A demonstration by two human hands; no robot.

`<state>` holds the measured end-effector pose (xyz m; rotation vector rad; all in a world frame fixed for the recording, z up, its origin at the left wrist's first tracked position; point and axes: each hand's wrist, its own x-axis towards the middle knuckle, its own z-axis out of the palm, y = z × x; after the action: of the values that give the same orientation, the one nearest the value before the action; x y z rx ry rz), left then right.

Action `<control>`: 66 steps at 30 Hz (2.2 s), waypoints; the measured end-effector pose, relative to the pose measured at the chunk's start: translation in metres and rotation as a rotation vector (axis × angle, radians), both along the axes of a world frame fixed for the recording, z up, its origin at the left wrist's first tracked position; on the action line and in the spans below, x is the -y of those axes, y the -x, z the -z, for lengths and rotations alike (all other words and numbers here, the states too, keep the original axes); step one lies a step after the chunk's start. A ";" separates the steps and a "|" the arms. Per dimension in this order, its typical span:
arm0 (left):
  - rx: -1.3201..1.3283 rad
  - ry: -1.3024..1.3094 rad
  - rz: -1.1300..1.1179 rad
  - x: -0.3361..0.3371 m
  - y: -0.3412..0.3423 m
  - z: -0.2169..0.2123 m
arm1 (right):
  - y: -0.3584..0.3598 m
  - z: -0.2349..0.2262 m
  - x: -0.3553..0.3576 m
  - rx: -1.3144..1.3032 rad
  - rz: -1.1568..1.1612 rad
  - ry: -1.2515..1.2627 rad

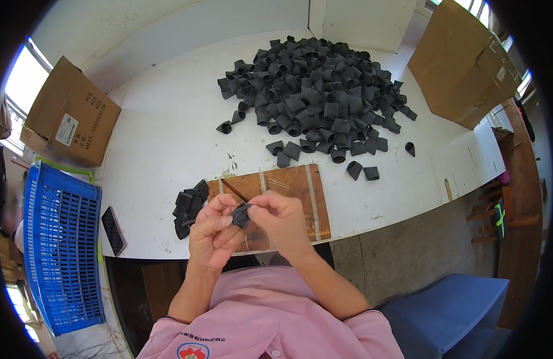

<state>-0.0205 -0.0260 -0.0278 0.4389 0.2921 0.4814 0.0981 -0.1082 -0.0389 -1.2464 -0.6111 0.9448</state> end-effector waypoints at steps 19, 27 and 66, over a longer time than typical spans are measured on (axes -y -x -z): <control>0.200 0.197 0.022 -0.039 -0.003 -0.010 | -0.033 -0.030 -0.051 -0.158 -0.431 -0.130; -0.341 -0.940 -0.567 -0.019 -0.020 -0.017 | -0.025 -0.027 -0.031 0.417 -0.097 -0.056; -0.136 -0.565 -0.508 -0.018 -0.015 -0.013 | -0.015 -0.040 -0.025 1.319 0.234 -0.395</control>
<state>-0.0053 -0.0078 -0.0149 0.9594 0.4007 1.0425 0.1127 -0.0828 0.0016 -1.4198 -1.5277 -0.3295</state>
